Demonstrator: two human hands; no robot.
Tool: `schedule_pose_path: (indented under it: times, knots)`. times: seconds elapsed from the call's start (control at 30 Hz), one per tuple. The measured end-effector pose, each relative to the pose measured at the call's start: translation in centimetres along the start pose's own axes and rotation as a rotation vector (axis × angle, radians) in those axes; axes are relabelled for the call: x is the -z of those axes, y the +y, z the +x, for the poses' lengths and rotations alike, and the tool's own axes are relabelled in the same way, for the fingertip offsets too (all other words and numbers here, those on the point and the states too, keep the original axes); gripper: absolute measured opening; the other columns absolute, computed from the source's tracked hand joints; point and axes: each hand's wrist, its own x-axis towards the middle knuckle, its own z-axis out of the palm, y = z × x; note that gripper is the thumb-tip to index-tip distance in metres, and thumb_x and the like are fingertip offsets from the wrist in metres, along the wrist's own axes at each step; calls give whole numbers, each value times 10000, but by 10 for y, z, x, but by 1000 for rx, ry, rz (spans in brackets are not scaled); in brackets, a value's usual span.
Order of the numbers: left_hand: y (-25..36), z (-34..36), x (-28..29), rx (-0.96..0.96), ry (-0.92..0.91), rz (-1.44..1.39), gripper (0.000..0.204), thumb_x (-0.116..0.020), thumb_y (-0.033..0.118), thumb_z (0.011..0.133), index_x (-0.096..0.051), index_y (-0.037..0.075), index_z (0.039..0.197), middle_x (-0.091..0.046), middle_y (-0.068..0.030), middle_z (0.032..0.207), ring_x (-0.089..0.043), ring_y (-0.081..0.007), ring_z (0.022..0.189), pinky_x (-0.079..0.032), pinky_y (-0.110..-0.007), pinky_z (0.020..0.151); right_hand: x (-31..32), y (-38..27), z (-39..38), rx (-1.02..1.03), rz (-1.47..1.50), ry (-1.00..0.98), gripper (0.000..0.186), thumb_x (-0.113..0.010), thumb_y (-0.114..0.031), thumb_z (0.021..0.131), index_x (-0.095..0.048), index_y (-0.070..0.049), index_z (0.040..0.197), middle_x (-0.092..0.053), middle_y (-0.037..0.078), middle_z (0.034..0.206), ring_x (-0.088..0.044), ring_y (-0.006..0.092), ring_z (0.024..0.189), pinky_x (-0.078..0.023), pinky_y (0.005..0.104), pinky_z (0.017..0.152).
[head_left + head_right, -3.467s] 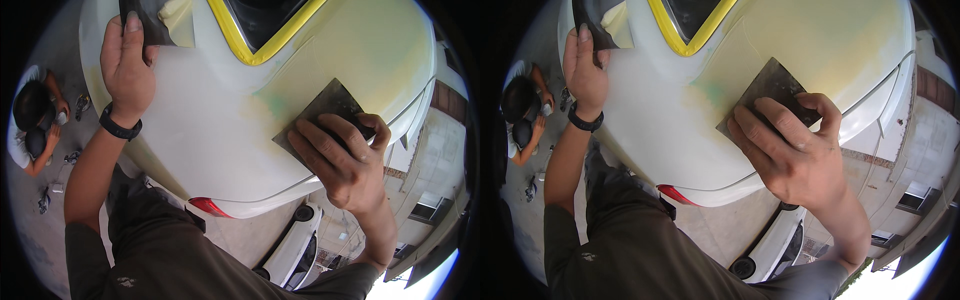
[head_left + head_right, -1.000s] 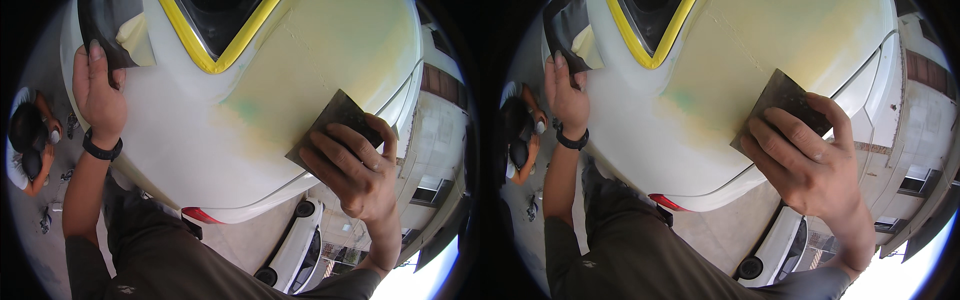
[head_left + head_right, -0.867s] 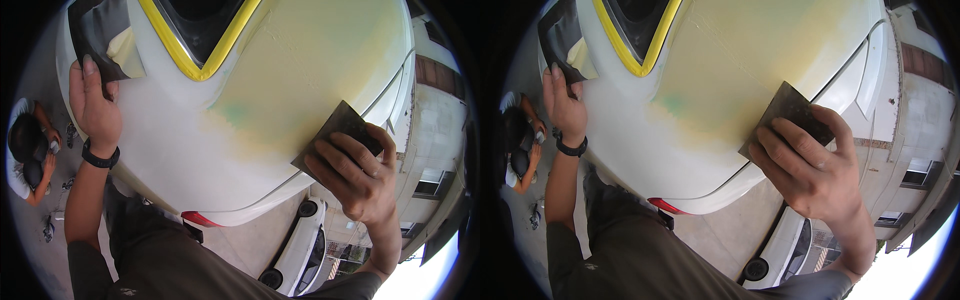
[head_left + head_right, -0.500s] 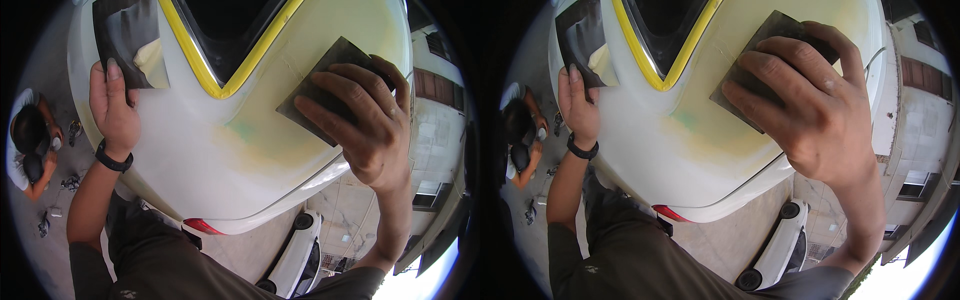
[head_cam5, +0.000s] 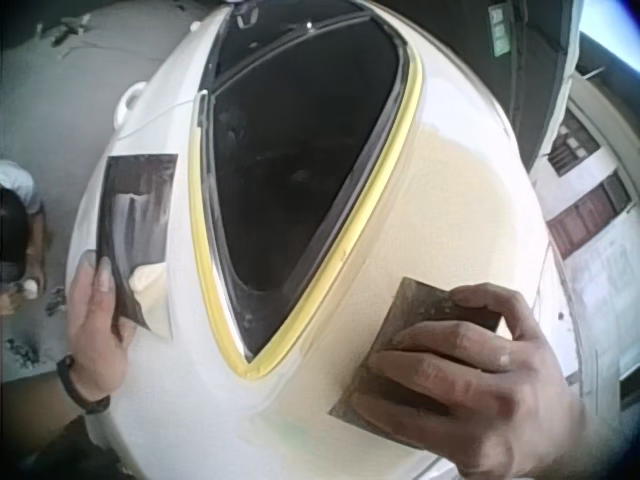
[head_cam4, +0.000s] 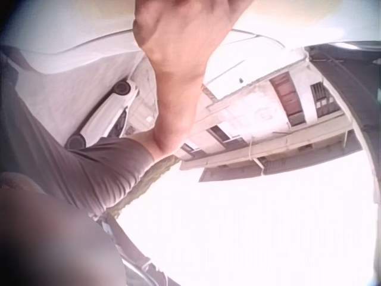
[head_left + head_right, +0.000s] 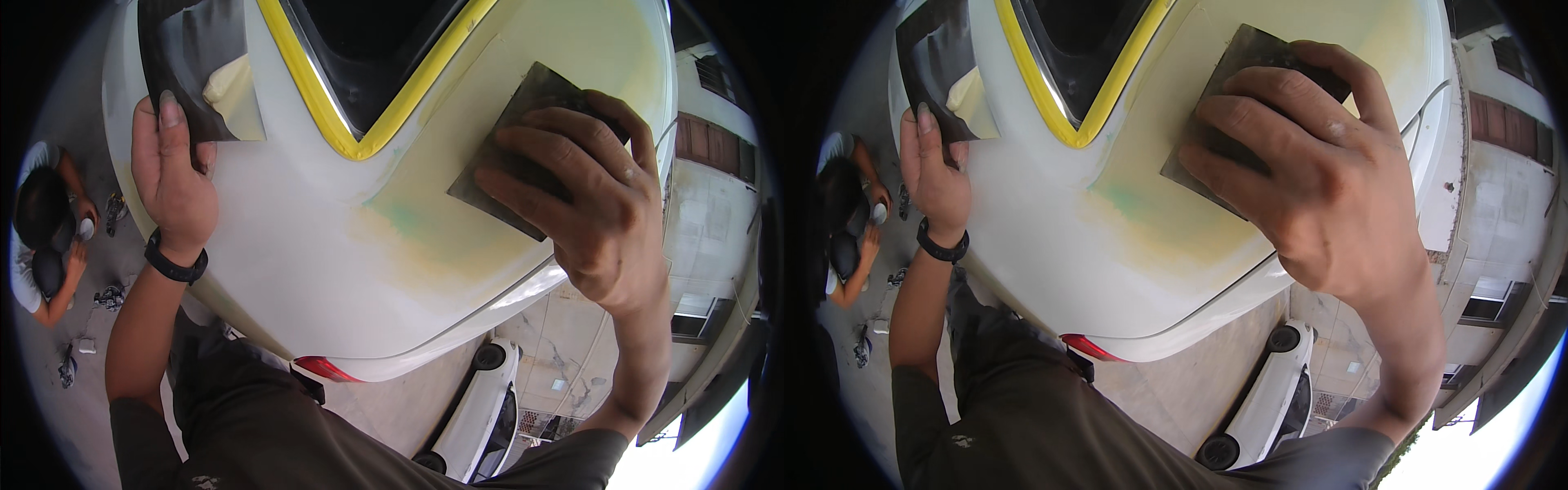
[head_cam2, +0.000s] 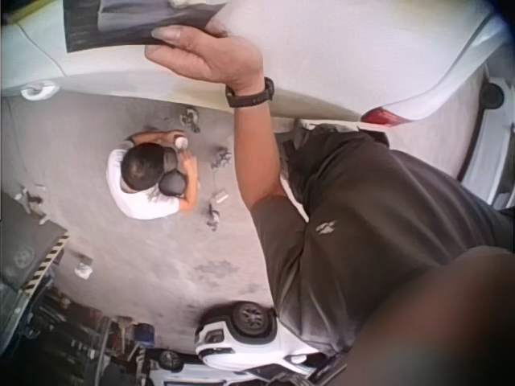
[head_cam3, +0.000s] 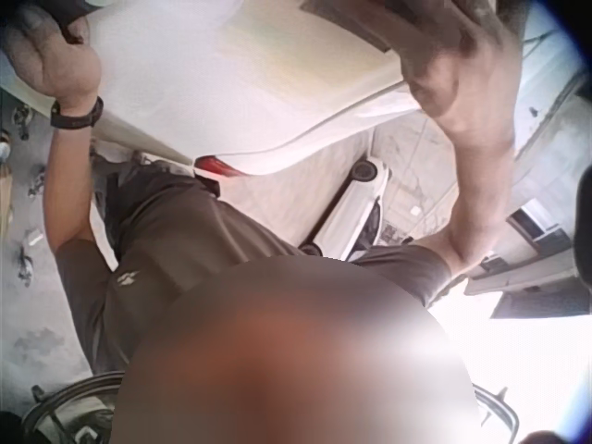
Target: The person prepares and applies body filler to a white car's rear quarter panel. They mix filler with hardener on a metal spreader, then use a second spreader to apply and smooth the filler over a taped-off area on the car's body.
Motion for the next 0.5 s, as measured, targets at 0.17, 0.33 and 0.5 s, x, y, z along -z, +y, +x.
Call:
schedule_pose_path:
  times: [0.17,0.33,0.5]
  knots:
    - [-3,-1,4,-34,5,104,319,-436,309,1156,-556,34,1046,-441,34,794,-369,-50,679,-334,-199,619,11,-13,-55,-104,36,-129,319,-795,-200,703,-850,-249,1013,-747,-16,1147,-680,219,1168,-472,544,1112]
    - [-3,-1,3,10,58,153,315,-454,317,1149,-565,32,1072,-455,33,825,-371,-41,705,-337,-190,625,26,-17,-76,-126,-18,-150,271,-777,-224,729,-845,-240,991,-748,-12,1125,-685,209,1127,-467,525,1090]
    - [-2,-2,0,-10,4,-24,241,-474,289,1141,-567,80,1064,-491,64,816,-355,-19,664,-311,-181,581,34,-8,-35,-77,-73,-27,374,-846,-212,708,-835,-270,1077,-756,16,1195,-697,257,1162,-479,518,1100]
